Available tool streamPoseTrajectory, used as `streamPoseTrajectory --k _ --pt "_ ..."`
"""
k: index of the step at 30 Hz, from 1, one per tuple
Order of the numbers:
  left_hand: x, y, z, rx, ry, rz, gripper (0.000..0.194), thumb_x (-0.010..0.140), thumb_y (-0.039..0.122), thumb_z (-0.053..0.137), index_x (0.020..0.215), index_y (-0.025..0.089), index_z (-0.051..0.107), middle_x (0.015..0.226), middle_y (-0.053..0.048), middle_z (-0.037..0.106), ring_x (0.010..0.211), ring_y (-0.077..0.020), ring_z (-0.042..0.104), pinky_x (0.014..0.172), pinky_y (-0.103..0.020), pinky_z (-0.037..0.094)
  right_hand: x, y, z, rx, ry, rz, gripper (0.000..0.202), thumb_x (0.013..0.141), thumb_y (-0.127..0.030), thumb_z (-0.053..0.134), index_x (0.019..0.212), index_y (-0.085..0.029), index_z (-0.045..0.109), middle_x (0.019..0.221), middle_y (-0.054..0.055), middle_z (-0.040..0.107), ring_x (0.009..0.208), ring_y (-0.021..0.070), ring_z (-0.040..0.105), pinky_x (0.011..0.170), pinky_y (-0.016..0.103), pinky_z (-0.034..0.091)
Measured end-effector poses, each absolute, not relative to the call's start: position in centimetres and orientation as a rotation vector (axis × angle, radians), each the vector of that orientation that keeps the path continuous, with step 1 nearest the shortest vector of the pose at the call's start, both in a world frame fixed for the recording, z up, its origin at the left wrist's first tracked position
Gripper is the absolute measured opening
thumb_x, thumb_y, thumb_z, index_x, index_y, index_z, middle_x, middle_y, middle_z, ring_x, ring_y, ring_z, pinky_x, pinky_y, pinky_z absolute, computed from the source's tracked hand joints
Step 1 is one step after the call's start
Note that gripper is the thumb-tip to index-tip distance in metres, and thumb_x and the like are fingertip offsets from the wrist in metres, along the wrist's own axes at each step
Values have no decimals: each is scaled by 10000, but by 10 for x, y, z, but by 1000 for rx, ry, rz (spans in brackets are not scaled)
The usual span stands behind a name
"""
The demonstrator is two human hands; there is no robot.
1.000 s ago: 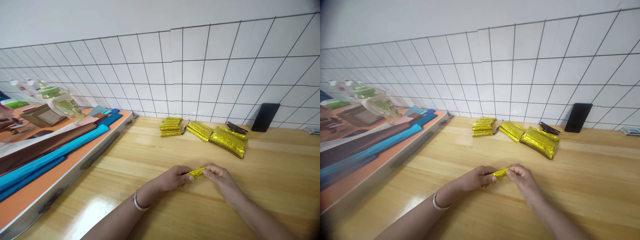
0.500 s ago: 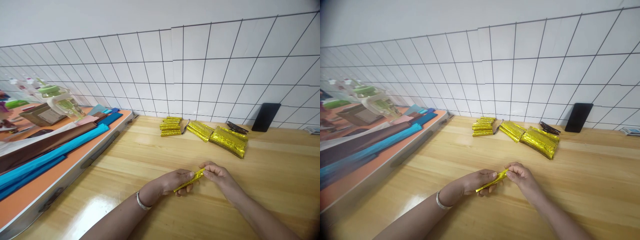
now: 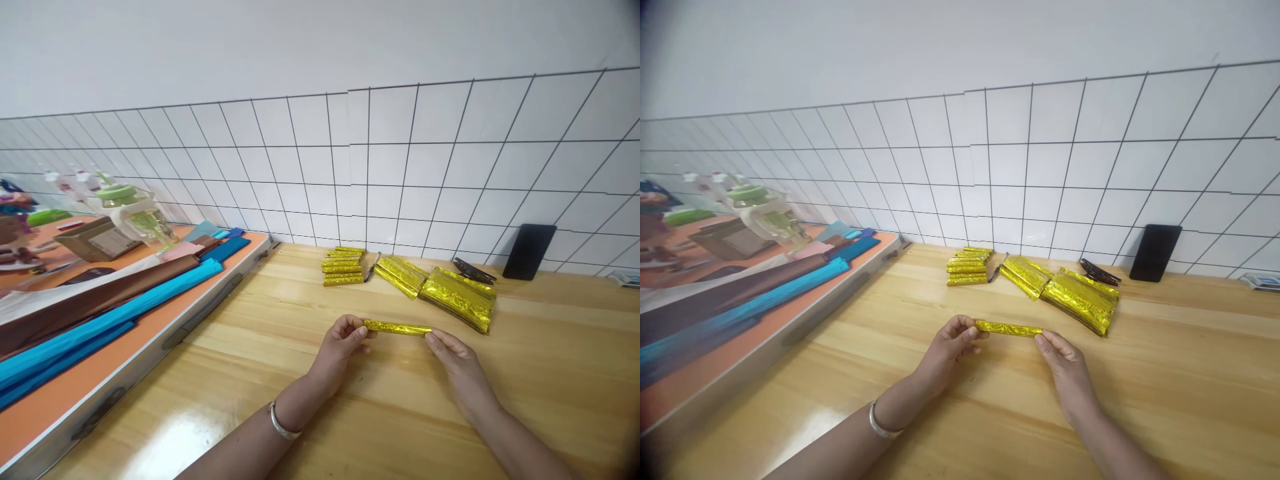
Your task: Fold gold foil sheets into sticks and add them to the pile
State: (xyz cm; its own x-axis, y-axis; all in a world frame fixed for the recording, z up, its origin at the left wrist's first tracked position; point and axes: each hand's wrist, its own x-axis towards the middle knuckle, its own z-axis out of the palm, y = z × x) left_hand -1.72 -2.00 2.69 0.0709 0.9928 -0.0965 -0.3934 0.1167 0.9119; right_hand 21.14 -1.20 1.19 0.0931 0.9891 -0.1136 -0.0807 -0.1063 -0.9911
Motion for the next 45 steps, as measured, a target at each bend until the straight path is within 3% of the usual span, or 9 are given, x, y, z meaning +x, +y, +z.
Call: streamPoseTrajectory --k 8,16,26,39,42,45 --pt "-17 -21 29 890 988 1273 305 717 359 703 916 138 635 897 -56 640 841 -149 574 660 -214 448 210 -14 8 -1237 -1036 1274 320 672 -417 731 955 -271 706 1003 1 683 1030 219 543 923 337 401" --pt "-18 -20 24 797 1013 1282 251 695 339 727 804 123 658 794 -14 595 642 -74 464 583 -184 360 208 -16 10 -1217 -1113 1252 305 704 -401 709 976 -263 702 972 7 677 978 202 546 899 313 406" --pt "-18 -18 15 688 952 1289 240 646 277 771 803 129 667 806 -3 554 614 -57 435 595 -186 349 206 -17 9 -1177 -995 1361 282 676 -382 734 915 -239 695 923 -2 668 923 187 549 858 294 405" --pt "-16 -18 13 703 838 1354 155 694 215 726 697 130 597 812 14 516 652 -53 431 622 -164 352 209 -14 1 -1144 -1194 1244 174 735 -374 679 821 -223 688 885 -6 536 876 158 475 780 259 369" --pt "-18 -18 13 716 847 1325 154 699 225 730 742 137 611 892 1 534 684 -60 459 638 -173 378 212 -13 4 -1140 -1260 1204 173 761 -372 655 850 -227 687 862 -4 538 861 155 476 778 256 372" --pt "-21 -16 12 724 826 1267 171 743 278 697 815 144 619 830 -20 558 717 -95 500 643 -200 406 214 -11 6 -1141 -1342 1130 189 772 -369 641 891 -229 690 846 1 545 853 155 482 784 256 377"
